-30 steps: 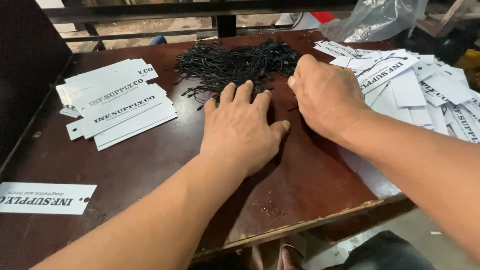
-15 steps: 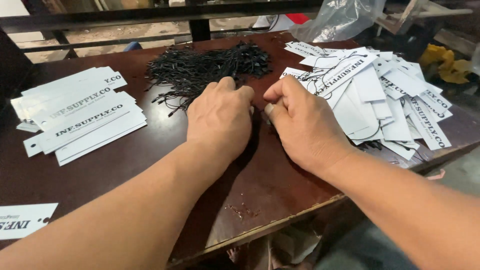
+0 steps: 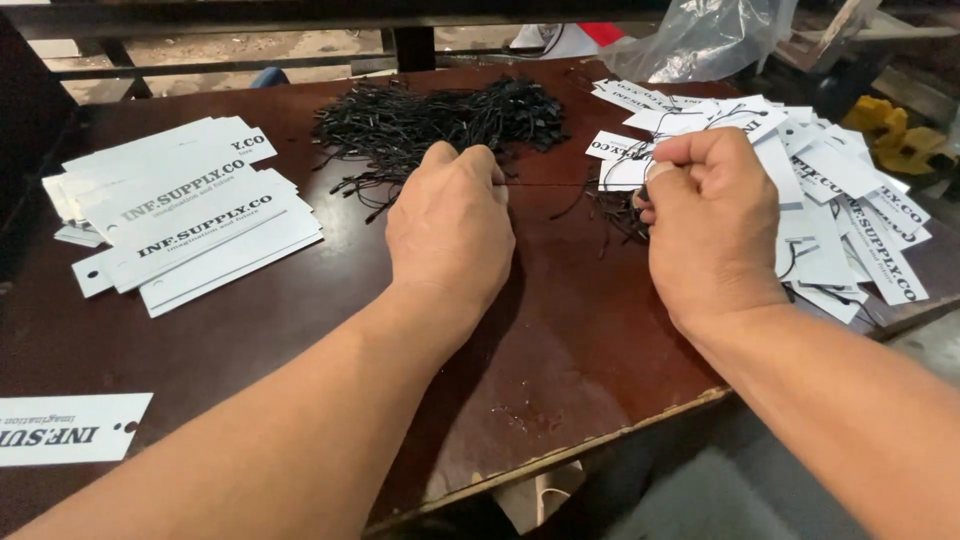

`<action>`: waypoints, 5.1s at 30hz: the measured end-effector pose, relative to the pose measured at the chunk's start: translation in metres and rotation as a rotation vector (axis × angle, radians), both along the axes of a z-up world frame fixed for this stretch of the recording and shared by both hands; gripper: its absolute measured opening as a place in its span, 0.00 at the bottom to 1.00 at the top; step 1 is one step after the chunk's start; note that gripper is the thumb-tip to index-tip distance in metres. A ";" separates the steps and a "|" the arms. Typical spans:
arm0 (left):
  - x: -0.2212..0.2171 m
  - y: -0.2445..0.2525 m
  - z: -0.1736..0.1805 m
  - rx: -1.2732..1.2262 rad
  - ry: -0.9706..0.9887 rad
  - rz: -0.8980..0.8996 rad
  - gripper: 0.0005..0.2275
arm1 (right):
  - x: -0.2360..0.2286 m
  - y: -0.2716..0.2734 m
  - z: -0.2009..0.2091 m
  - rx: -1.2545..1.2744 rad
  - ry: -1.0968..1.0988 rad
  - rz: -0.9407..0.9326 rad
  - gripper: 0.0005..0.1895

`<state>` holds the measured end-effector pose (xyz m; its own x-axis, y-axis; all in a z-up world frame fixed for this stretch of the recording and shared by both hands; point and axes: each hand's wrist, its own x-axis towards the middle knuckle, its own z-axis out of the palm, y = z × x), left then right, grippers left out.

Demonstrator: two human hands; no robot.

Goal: Manually attaching plastic loop fasteners to paper tags by threading them through pre-punched holes.

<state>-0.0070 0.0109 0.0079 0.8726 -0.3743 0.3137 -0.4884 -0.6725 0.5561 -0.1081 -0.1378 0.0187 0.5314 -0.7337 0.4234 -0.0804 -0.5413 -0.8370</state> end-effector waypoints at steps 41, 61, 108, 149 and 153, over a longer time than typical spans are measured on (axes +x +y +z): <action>-0.007 -0.001 -0.016 -0.197 -0.652 -0.268 0.05 | -0.022 0.014 0.012 -0.664 -0.125 0.385 0.14; -0.003 0.005 -0.016 -0.344 -0.501 -0.340 0.02 | -0.012 0.011 0.010 -0.121 0.313 0.195 0.10; -0.030 0.015 0.021 -0.286 0.156 -0.237 0.08 | -0.016 0.020 0.007 -0.498 0.205 0.449 0.07; 0.023 0.199 0.010 -0.223 0.095 0.681 0.11 | -0.015 0.029 0.035 0.049 0.560 0.205 0.09; 0.024 0.199 0.011 -0.218 0.119 0.704 0.14 | -0.014 0.029 0.035 0.042 0.555 0.202 0.08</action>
<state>0.0174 0.2096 0.0188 0.9156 0.3460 0.2050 0.0894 -0.6720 0.7351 -0.1225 -0.1084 0.0540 0.7962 -0.6048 0.0148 -0.4113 -0.5591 -0.7199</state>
